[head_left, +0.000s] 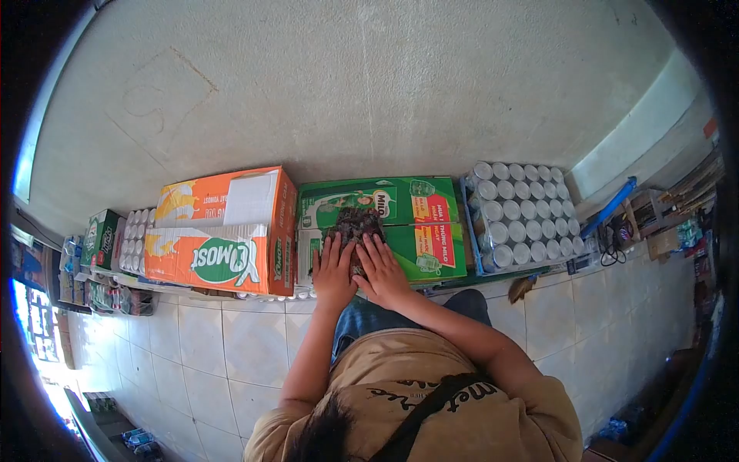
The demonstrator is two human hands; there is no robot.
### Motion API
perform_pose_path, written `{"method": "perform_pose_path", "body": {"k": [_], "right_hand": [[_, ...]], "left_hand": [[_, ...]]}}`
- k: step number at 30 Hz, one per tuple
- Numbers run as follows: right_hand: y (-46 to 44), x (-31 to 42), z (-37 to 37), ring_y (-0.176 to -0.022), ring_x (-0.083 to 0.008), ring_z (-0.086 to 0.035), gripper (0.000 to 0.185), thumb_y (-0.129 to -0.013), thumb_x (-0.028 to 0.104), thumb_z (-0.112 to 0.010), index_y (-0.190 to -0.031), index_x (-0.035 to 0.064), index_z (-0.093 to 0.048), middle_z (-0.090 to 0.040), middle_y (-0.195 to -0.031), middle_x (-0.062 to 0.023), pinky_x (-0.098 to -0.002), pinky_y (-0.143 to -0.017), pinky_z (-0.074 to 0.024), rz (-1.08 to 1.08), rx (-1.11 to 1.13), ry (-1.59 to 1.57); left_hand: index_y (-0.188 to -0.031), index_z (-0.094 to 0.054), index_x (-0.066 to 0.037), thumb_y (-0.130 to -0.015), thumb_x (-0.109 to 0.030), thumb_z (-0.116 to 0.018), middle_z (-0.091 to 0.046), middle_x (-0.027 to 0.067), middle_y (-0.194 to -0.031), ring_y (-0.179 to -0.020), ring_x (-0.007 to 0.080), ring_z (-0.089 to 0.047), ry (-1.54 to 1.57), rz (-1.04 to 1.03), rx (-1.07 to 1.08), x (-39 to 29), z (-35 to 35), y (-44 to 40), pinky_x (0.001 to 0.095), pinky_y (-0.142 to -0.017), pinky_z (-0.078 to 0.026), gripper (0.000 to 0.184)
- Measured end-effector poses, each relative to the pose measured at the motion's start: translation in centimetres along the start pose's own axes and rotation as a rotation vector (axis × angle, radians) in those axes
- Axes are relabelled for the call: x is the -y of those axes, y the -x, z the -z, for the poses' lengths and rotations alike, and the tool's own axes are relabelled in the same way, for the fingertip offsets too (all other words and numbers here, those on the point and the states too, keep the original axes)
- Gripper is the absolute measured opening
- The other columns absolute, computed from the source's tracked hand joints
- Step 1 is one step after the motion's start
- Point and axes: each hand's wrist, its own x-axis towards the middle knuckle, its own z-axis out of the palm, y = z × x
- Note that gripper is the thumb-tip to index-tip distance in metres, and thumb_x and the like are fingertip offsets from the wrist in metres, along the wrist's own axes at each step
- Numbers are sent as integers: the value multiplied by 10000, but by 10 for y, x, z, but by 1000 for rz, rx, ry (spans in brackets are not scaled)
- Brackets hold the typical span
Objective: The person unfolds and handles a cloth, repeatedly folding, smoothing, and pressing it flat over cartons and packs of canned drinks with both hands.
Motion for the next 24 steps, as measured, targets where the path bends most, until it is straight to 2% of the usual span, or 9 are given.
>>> {"method": "perform_pose_path", "body": {"k": [15, 21, 24], "right_hand": [[1, -1, 3, -1380, -430, -216, 680, -921, 382, -502, -1424, -19, -282, -222, -1496, -233, -530, -1116, -200, -8, 9, 10], [10, -12, 11, -1391, -425, -193, 663, -930, 374, -493, -1429, 0, -267, -197, -1508, -230, -511, -1125, -187, -7, 34, 29], [21, -24, 22, -1381, -431, -217, 679, -915, 382, -523, -1419, -5, -283, -225, -1495, -239, -515, -1116, -217, -29, 56, 50]], "left_hand": [[-1330, -461, -195, -727, -201, -600, -393, 116, -1440, -1351, 325, -338, -15, 1, 17, -2, 0, -2, 537, -1104, -221, 619], [-1339, -446, -183, -689, -199, -663, -342, 129, -1467, -1373, 326, -297, -9, -30, 39, -13, -8, -5, 552, -1103, -204, 685], [-1343, -447, -173, -715, -269, -662, -331, 138, -1475, -1371, 334, -299, -25, -79, 54, -25, -20, -4, 555, -1104, -195, 671]]}}
